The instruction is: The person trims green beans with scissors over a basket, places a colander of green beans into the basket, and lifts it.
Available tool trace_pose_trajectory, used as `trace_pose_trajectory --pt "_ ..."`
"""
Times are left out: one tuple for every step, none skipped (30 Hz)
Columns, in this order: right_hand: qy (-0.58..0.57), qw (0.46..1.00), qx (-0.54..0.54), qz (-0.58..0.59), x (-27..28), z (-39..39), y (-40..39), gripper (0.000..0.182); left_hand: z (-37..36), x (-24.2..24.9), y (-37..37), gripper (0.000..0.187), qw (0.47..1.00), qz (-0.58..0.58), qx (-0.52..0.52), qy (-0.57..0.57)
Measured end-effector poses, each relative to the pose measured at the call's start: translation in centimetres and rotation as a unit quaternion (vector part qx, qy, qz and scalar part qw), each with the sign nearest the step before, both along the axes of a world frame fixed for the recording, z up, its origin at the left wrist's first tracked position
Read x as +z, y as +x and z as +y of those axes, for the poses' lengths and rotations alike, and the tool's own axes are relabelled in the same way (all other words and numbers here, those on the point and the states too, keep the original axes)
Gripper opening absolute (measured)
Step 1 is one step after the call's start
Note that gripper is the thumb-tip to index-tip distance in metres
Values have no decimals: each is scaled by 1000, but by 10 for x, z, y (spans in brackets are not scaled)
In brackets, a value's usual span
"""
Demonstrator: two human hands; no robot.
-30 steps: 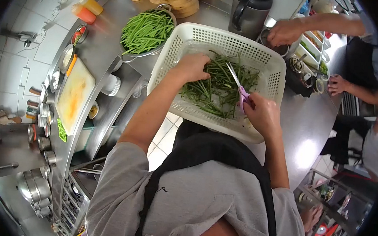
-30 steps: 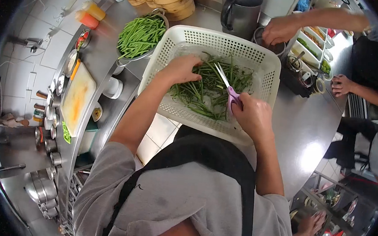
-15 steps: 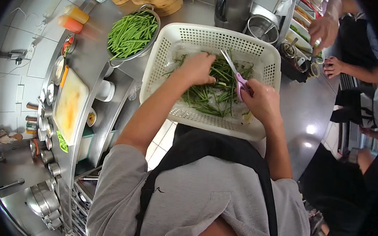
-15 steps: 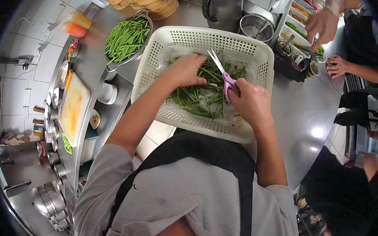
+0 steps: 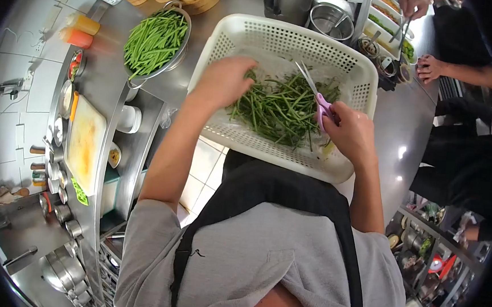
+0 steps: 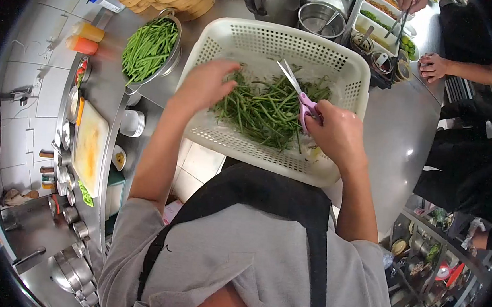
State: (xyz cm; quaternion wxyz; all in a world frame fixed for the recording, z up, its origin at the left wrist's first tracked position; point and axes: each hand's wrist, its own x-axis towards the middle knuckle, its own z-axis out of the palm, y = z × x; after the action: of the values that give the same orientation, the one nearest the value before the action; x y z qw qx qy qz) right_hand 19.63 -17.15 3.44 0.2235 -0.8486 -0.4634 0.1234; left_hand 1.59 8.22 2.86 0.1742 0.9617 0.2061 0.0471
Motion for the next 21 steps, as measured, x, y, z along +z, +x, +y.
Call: trace_pose_trajectory --pt "-13 1000 -1 -6 -1 -2 2 26 7 -2 -2 35 1000 0 3 0" --pt "-27 1000 -1 -11 -3 -2 2 27 13 -4 -4 33 999 39 10 18" --pt "-28 1000 0 -9 -4 -3 3 27 15 -6 -5 31 996 80 15 37" --pt "-29 999 2 -14 -4 -4 2 27 15 -9 -5 31 996 82 15 37" --pt "-31 999 2 -18 -5 -4 1 27 13 -11 -4 30 997 72 9 33" --pt "-31 999 2 -15 -5 -3 1 27 12 -13 -3 29 998 62 3 30" --pt "-35 999 5 -22 -5 -2 1 27 11 -12 -2 29 997 64 4 30" --pt "-40 999 7 -29 -5 0 1 27 10 -11 -1 29 997 77 -19 21" --pt "-40 999 7 -27 -5 0 0 27 7 -11 1 29 995 89 -42 11" --pt "-44 999 9 -27 -5 1 0 27 3 -17 2 29 995 90 -42 11" --pt "-49 998 10 -27 -5 1 0 26 -2 -27 2 29 989 129 -55 52" --pt "-49 998 10 -27 -5 1 0 26 -7 -30 4 29 979 167 -69 93" --pt "-49 998 12 -26 -5 1 0 26 -8 -31 7 29 979 167 -68 94" --pt "-48 998 13 -25 -5 1 0 26 -9 -31 10 32 979 182 -56 67" --pt "-47 999 11 -25 -5 1 0 26 -9 -28 13 36 979 196 -45 41" --pt "-42 999 12 -26 -6 0 0 26 -8 -23 16 36 979 196 -48 42" --pt "-37 999 12 -27 -6 0 1 27 -4 -18 20 40 979 197 -52 16" --pt "-38 999 7 -27 -6 -1 2 27 -2 -10 24 43 978 198 -59 -10" --pt "-21 1000 -5 -13 -6 -1 1 27 -3 2 27 43 978 199 -64 -11" --pt "-4 1000 -15 0 -6 -2 1 27 -5 17 29 45 982 170 -67 -36" --pt "-3 1000 -15 -1 -7 -1 3 27 -6 30 31 46 986 139 -68 -59"
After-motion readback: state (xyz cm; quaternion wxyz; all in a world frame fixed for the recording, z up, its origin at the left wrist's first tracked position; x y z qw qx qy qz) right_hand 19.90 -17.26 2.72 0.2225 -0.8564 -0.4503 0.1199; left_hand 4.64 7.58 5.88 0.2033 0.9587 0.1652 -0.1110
